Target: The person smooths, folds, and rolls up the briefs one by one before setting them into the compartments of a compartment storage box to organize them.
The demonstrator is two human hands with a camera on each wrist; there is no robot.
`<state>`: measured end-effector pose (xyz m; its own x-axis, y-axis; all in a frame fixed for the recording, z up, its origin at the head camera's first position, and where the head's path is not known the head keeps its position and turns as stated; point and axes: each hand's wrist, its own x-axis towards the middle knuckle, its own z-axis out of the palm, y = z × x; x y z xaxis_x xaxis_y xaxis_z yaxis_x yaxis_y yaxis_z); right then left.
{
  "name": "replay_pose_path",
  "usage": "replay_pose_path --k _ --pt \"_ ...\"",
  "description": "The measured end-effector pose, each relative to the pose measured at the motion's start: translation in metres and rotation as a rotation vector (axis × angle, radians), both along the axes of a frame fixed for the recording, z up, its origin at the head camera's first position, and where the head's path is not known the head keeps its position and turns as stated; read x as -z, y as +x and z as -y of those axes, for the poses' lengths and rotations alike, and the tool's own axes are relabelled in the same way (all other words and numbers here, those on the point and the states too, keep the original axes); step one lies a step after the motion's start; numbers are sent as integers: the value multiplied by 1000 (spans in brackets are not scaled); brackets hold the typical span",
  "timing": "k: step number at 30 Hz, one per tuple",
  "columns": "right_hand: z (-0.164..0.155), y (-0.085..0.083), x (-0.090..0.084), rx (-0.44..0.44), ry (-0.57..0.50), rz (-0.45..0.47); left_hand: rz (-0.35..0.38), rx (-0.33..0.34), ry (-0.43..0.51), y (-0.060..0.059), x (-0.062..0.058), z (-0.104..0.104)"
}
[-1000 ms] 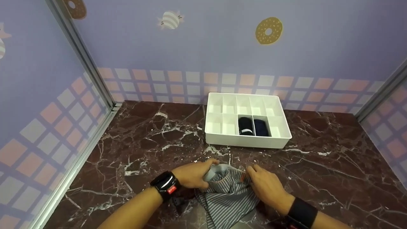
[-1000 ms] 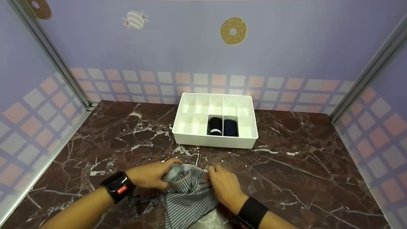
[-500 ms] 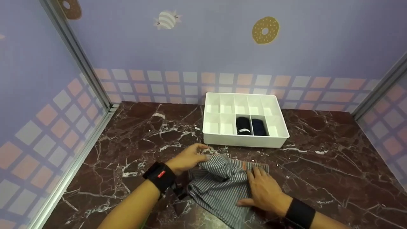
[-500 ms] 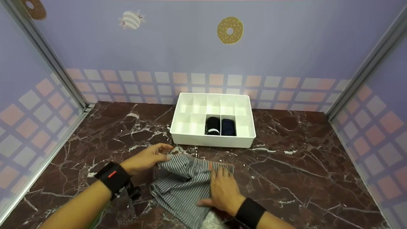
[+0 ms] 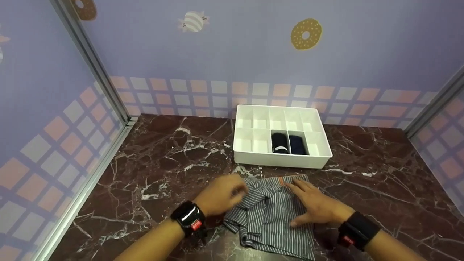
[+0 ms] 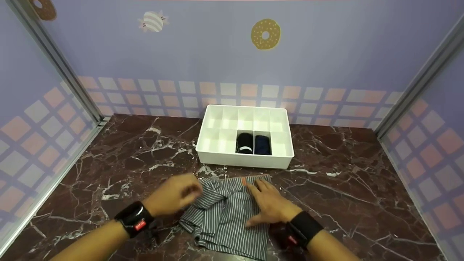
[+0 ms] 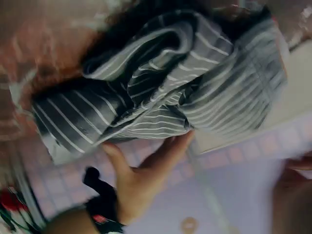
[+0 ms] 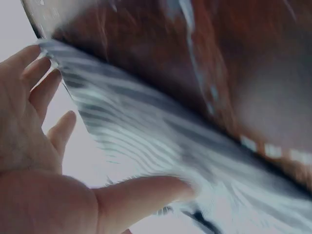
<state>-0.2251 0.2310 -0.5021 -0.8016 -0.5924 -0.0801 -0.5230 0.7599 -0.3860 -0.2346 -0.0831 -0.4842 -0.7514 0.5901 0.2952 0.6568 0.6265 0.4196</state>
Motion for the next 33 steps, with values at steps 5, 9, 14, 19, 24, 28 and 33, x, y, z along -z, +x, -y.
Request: replay_pose_path --k 5,9,14,19,24,28,33 --pt "23 16 2 50 142 -62 -85 191 -305 15 9 -15" --pt "30 21 5 61 225 -46 33 127 -421 13 18 -13" --pt "15 15 5 52 142 -6 135 112 -494 9 13 1" --pt "1 12 4 42 106 51 136 133 -522 11 10 8" --pt "-7 9 4 9 97 65 133 177 -623 15 4 7" --pt "-12 8 6 -16 86 79 181 186 -669 18 -3 6" --pt "-17 7 5 -24 70 100 199 171 -674 17 -11 11"
